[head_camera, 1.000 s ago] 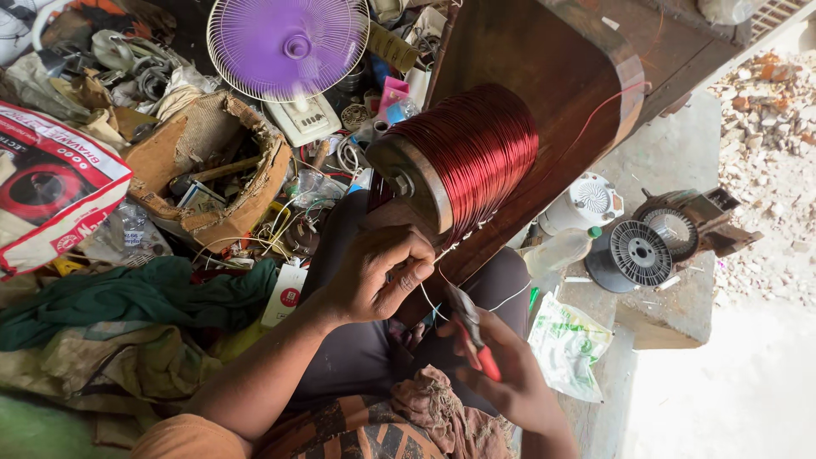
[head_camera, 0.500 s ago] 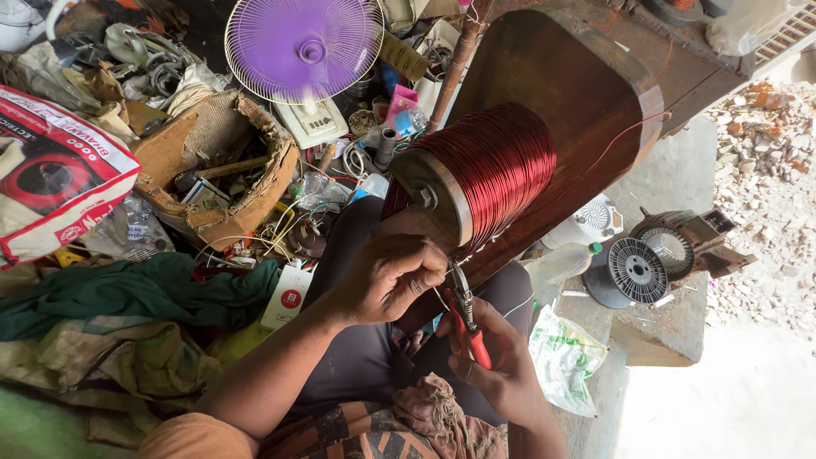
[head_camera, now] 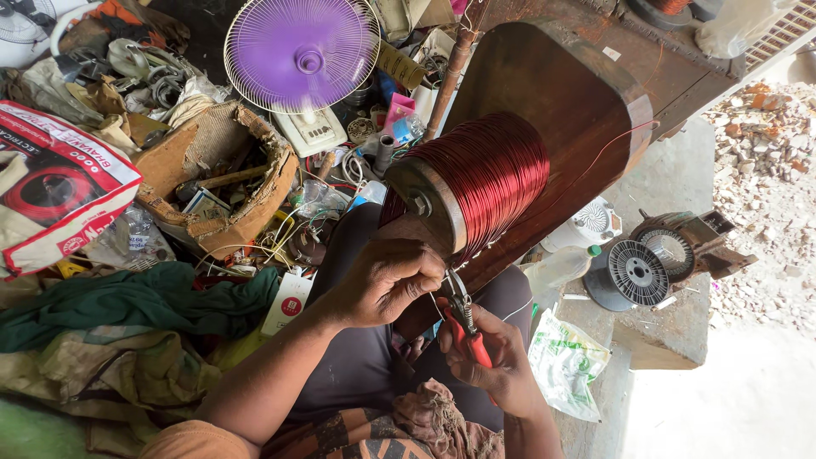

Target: The person winds red copper wire onto a wooden bobbin using a hand-cranked winder. They then tie off the wire end with a thin string and trim the excess with pliers.

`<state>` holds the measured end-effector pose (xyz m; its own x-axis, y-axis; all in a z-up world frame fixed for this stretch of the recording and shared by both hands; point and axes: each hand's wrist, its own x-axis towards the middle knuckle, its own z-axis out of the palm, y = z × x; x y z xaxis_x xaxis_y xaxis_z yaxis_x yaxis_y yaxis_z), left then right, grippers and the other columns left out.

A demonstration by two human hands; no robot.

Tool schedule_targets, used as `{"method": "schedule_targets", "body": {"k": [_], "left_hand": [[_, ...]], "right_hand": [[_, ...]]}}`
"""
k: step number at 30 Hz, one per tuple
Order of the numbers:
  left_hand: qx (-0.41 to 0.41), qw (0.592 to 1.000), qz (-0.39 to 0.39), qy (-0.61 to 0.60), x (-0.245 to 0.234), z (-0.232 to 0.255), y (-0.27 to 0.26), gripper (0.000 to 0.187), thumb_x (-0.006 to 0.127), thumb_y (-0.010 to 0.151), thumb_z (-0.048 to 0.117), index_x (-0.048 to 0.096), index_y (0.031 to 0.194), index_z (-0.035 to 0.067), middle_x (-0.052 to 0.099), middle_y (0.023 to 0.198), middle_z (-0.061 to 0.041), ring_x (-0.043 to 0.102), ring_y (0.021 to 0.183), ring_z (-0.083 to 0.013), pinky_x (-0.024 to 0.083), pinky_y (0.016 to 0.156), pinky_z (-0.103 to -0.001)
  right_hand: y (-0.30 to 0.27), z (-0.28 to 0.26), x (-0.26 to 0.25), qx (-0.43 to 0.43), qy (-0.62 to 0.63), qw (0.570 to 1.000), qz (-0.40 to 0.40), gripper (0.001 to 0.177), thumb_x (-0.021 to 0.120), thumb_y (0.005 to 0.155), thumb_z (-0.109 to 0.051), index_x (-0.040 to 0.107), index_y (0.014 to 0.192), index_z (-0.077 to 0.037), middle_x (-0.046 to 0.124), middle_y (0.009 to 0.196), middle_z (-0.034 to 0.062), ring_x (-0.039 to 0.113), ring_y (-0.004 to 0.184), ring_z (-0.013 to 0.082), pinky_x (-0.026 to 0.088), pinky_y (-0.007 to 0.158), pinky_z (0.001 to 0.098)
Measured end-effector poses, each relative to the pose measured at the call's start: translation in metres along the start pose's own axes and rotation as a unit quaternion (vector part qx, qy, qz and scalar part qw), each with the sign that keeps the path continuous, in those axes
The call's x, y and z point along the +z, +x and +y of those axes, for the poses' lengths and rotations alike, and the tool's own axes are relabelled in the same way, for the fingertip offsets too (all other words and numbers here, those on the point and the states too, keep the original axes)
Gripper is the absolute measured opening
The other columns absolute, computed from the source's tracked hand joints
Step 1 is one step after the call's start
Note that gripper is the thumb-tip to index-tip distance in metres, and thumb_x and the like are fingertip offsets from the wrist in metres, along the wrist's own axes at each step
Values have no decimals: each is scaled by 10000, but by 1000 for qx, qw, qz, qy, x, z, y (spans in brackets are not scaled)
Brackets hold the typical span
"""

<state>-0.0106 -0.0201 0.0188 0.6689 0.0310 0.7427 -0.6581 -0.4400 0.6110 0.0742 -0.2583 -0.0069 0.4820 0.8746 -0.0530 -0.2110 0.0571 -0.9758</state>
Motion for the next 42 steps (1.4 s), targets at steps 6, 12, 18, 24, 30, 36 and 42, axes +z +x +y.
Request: {"method": "schedule_targets", "body": {"k": [6,12,18,24,30,36,42], "left_hand": [[-40,997,-12,-68,-3,0,-7,142,618,1052,141,605,962,32,682,922,-51,712,866,-187,572,788,-303],[-15,998,-44,-32,-11,5,5,218,721,971,247,593,887,92,657,863,-30,637,811,-126,532,735,-280],[-230,971,-22,-62,-15,4,19,287,795,900,236,623,959,15,692,853,-49,718,723,-72,583,594,-212],[-151,987,-2,-55,-9,-7,27,210,779,929,153,685,982,-27,708,957,-67,737,792,-97,622,591,-214],[-213,973,-39,-81,-6,-20,33,247,777,927,174,685,1042,-25,738,899,-42,742,790,-96,642,629,-235],[-180,983,-22,-37,-5,-11,31,317,762,948,237,654,1074,-33,742,951,-53,760,841,-111,627,667,-251],[-170,985,-39,-8,-13,-1,31,422,821,872,270,638,1103,-32,732,997,-101,764,873,-154,646,717,-275]], "right_hand": [[0,10,-2,-28,-19,999,-32,626,768,687,99,653,1301,63,631,991,80,512,776,118,462,721,254],[-27,24,-14,-90,-29,995,11,822,765,603,-8,556,1397,19,659,1052,107,592,922,192,471,833,323],[-72,59,-60,-205,181,953,126,830,734,706,-68,461,1486,7,619,1046,167,622,958,309,506,823,469],[-112,104,-111,-37,-17,920,390,844,604,660,96,434,1477,-29,608,1033,174,611,891,299,494,737,430],[-114,119,-79,-14,-408,870,276,795,783,627,59,506,1363,-56,661,1098,114,672,962,265,542,834,386],[-83,109,-19,38,-546,812,201,846,865,637,-114,528,1413,-115,612,1091,97,610,1024,283,505,900,445],[-74,96,-7,68,-617,774,126,865,876,654,-219,518,1436,-133,590,1104,91,545,1053,310,412,908,482]]}}
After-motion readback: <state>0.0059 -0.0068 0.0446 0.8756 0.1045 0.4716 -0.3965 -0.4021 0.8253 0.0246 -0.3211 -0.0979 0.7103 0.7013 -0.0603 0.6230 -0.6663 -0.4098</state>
